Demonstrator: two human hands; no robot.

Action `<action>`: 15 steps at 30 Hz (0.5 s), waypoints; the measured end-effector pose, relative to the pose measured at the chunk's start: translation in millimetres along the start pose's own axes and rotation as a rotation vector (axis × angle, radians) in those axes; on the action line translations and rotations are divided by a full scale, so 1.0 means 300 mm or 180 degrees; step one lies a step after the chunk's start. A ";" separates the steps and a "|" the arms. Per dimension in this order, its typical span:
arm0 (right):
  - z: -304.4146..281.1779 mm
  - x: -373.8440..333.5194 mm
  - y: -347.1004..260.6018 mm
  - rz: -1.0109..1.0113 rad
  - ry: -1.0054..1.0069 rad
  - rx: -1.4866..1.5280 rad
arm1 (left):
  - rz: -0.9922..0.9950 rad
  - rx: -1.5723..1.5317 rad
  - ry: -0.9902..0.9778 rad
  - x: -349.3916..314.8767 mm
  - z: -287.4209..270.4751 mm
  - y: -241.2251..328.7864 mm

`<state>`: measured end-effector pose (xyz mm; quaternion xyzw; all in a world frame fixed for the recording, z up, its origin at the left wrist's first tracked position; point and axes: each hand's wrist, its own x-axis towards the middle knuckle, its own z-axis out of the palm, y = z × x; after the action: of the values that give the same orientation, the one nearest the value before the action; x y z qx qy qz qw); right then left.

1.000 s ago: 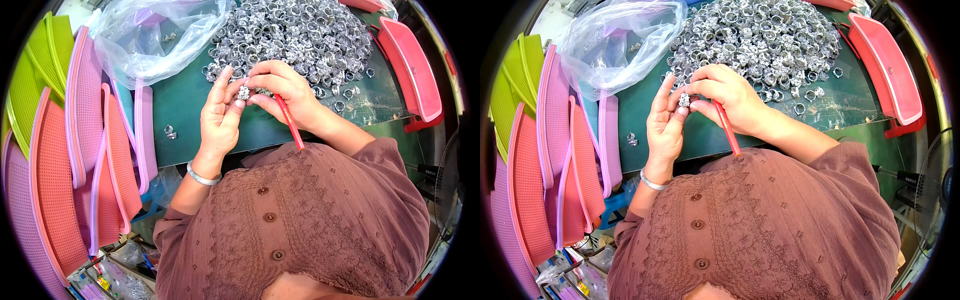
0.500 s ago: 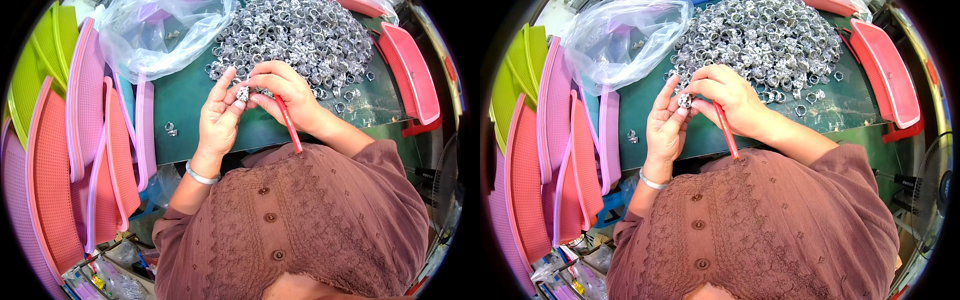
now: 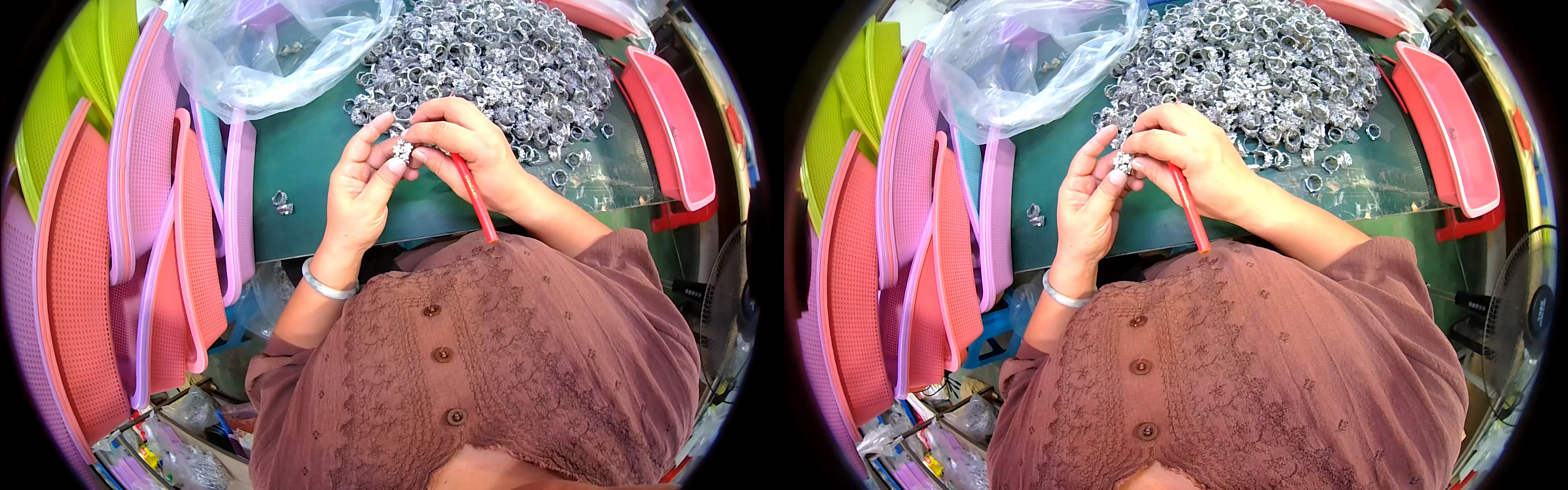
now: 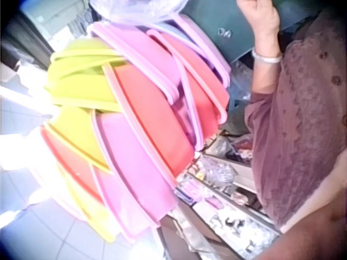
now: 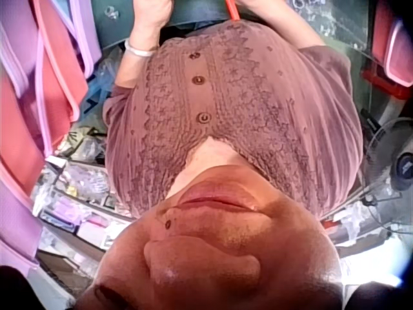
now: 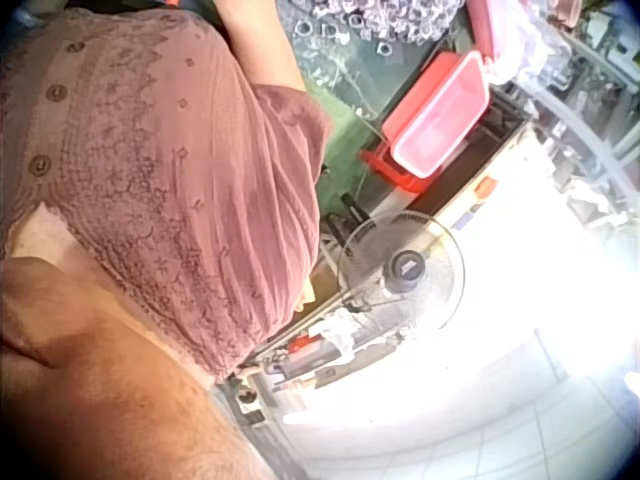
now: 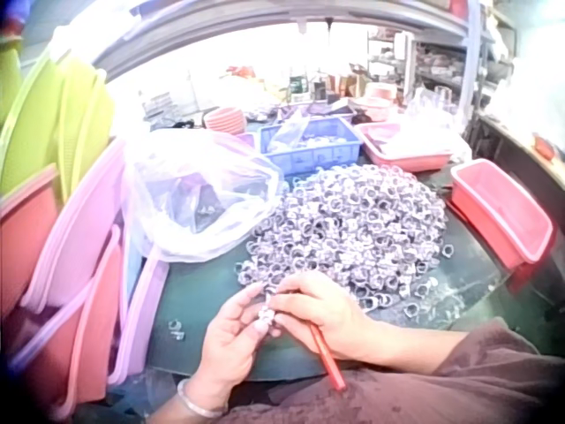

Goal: The person picks up small circular metal components from a pile on a workbench, uses a red tool to scrape each part individually, and places them into a plastic bag.

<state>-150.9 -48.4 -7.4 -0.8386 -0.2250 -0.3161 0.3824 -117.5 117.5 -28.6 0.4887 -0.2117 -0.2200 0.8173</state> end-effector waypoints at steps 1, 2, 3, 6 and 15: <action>0.002 0.001 0.001 -0.0005 -0.0003 -0.0005 | -0.0001 0.0026 -0.0002 -0.001 -0.002 0.000; 0.003 0.002 0.001 -0.0011 -0.0006 -0.0010 | 0.0018 0.0023 0.0012 -0.001 -0.004 0.000; 0.004 0.004 0.000 -0.0009 -0.0028 -0.0011 | 0.0038 0.0020 0.0027 0.000 -0.006 -0.001; 0.006 0.007 -0.003 0.0000 -0.0059 0.0019 | 0.0101 0.0073 0.0036 -0.001 -0.009 0.002; 0.020 0.006 0.003 -0.0014 -0.0044 0.0021 | 0.0193 0.0199 0.0157 -0.001 -0.003 0.009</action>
<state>-147.0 -44.0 -9.7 -0.8390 -0.2305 -0.3103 0.3829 -116.9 119.5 -26.5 0.5126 -0.2130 -0.1762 0.8129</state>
